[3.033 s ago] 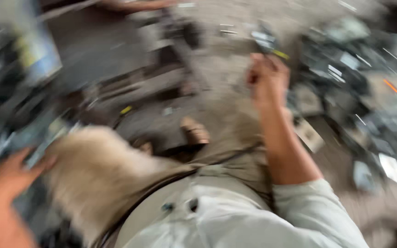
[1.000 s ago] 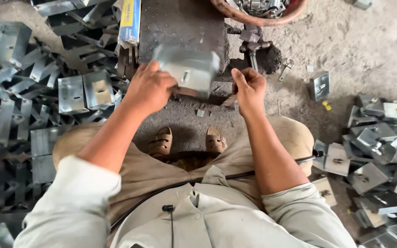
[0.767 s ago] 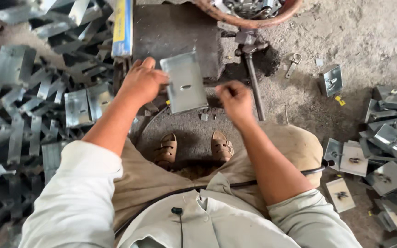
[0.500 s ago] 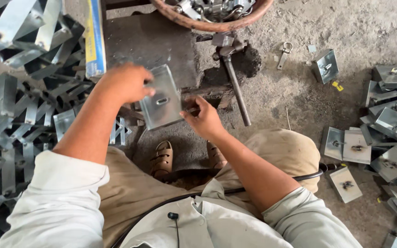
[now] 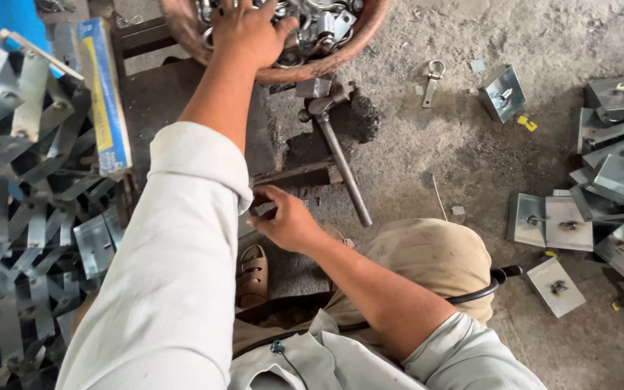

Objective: The person sits on the floor and repeatedly picks up small metal plates and D-ring handles. They use a hammer to tap the handle onto the plate, then use a welding torch to attach the handle to the plate, creating sparks. The finished parts are tossed into a pile on the floor.

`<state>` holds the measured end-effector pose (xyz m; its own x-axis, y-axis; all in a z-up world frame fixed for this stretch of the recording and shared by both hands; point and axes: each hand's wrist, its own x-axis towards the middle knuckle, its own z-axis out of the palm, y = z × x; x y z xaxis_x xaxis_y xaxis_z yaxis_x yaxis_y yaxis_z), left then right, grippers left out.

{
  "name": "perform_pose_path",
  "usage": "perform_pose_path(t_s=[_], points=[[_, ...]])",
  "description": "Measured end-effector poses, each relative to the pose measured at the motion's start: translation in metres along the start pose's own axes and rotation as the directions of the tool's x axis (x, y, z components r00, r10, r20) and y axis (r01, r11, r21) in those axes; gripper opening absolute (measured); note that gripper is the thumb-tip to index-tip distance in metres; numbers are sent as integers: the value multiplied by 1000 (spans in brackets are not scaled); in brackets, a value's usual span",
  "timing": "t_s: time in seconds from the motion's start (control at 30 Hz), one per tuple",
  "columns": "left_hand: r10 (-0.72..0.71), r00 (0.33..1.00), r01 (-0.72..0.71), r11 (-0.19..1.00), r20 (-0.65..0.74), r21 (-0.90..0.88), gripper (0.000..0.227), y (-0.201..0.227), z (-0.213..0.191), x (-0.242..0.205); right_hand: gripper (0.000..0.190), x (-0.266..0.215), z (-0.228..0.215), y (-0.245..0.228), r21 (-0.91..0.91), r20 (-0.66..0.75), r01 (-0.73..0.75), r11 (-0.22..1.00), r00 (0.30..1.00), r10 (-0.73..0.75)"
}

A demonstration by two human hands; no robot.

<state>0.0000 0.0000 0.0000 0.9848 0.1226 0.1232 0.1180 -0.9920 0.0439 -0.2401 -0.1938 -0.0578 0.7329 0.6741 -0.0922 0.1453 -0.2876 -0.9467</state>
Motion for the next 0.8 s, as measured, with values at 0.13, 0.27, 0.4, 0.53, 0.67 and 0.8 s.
perform_pose_path(t_s=[0.13,0.27,0.4,0.53,0.67,0.8], points=[[-9,999,11,999,-31,53,71,-9,18,19,67,2,-6,5,47,22,6,999,1000,-7],[19,1000,-22,983,15,181,74,-7,8,15,67,4,-12,-3,48,-20,-5,999,1000,6],[80,992,-103,957,94,270,79,-9,-7,13,57,8,-19,-12,73,13,-67,995,998,66],[-55,910,167,956,412,-240,82,-37,-14,-9,45,8,-25,-8,151,-62,-62,987,995,72],[177,974,-152,973,139,-175,91,-43,-13,-39,38,12,-24,2,379,-156,-45,924,981,112],[84,992,-79,995,96,-57,83,-25,-12,-38,36,14,-15,5,310,-160,-5,951,985,57]])
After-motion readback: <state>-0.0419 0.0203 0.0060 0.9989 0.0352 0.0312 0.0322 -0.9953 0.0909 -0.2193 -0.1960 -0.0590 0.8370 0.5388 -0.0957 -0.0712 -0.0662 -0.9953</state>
